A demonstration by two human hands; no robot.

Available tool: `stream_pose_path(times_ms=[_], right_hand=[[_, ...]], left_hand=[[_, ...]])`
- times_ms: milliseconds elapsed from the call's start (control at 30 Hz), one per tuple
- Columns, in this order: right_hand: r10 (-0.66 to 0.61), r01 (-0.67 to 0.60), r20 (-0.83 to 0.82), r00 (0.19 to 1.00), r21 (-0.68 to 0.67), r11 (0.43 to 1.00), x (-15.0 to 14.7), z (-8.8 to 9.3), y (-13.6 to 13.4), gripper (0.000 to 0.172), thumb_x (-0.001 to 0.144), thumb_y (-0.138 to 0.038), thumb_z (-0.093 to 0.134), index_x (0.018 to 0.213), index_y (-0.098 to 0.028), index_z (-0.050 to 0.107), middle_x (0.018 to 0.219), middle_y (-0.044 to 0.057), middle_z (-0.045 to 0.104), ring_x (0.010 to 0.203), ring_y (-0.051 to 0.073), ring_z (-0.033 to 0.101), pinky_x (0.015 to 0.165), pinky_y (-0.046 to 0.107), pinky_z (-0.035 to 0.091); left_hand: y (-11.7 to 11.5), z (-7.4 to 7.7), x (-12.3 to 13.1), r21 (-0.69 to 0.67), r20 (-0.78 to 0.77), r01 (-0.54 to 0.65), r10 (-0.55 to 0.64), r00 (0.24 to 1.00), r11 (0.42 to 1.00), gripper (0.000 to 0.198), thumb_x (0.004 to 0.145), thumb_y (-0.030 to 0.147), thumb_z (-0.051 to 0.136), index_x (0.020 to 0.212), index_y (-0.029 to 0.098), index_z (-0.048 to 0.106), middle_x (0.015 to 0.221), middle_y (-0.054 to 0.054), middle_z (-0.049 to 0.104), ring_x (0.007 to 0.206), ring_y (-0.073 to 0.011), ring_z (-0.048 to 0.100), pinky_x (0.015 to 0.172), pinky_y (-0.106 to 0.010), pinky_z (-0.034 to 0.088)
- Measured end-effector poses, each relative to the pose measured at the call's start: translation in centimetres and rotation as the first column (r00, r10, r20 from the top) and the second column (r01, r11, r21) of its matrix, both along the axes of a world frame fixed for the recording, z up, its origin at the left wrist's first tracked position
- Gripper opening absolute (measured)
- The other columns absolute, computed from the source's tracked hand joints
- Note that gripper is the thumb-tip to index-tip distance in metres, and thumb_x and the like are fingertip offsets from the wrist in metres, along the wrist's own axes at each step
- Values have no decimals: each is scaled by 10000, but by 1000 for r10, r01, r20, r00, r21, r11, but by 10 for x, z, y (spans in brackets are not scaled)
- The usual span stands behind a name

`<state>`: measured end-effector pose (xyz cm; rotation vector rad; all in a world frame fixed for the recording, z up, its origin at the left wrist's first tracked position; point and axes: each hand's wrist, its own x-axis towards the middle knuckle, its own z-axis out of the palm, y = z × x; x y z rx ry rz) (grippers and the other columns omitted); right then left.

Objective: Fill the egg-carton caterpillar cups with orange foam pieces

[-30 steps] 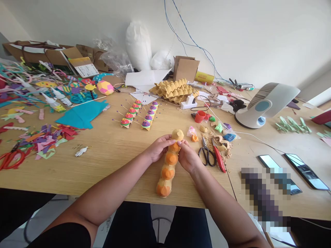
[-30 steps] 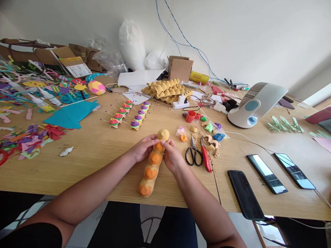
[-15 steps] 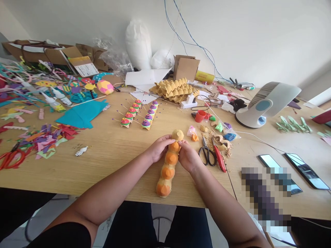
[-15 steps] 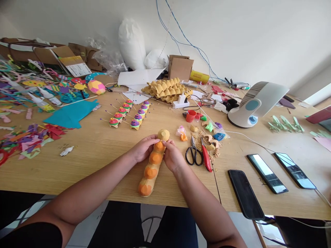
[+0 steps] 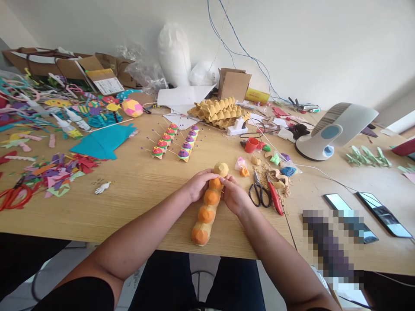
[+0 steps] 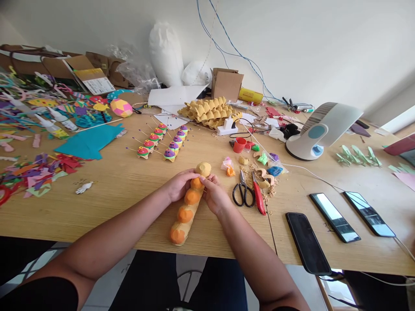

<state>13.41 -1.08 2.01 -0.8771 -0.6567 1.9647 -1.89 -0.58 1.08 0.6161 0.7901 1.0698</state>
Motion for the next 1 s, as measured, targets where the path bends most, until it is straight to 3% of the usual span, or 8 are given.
stream_pose_path(times_ms=[167,333,533,700,1000], right_hand=[[-76,79,-111,991,28,996,3,-3,8,474,626,-280,932,800,-244,493,790,-52,650,767,155,625,699,289,515],[-117,125,-143,983,48,991,4,-3,11,438,655,-268,909,808,-257,499,788,-54,641,794,171,641,737,311,539],[-43,58,-175,984,81,995,3,-1,6,400,730,-354,883,847,-257,513,874,-42,683,789,153,646,743,304,548],[18,8,-152,988,164,986,4,5,4,497,683,-295,911,927,-291,479,928,-56,715,796,171,685,672,302,537],[-8,35,-127,992,213,976,5,7,5,499,707,-297,890,952,-302,455,915,-60,724,773,164,698,657,294,533]], left_hand=[[0,-2,-1,74,75,51,-56,996,996,378,788,408,839,1055,163,731,918,-39,741,776,-137,675,726,-246,519],[0,-2,-4,113,77,95,-104,992,989,498,775,312,866,1236,197,713,1032,-56,758,805,-129,696,736,-226,532],[1,1,-5,134,90,56,-68,994,989,513,748,348,889,1204,181,721,1012,-69,767,804,-144,707,735,-233,544],[-1,5,-7,169,104,60,-78,992,984,461,796,368,847,1199,186,720,1009,-78,767,801,-144,704,735,-230,536],[-5,11,-6,204,75,73,-90,993,976,401,837,468,789,1174,253,750,1081,-66,767,920,-193,706,793,-289,541]])
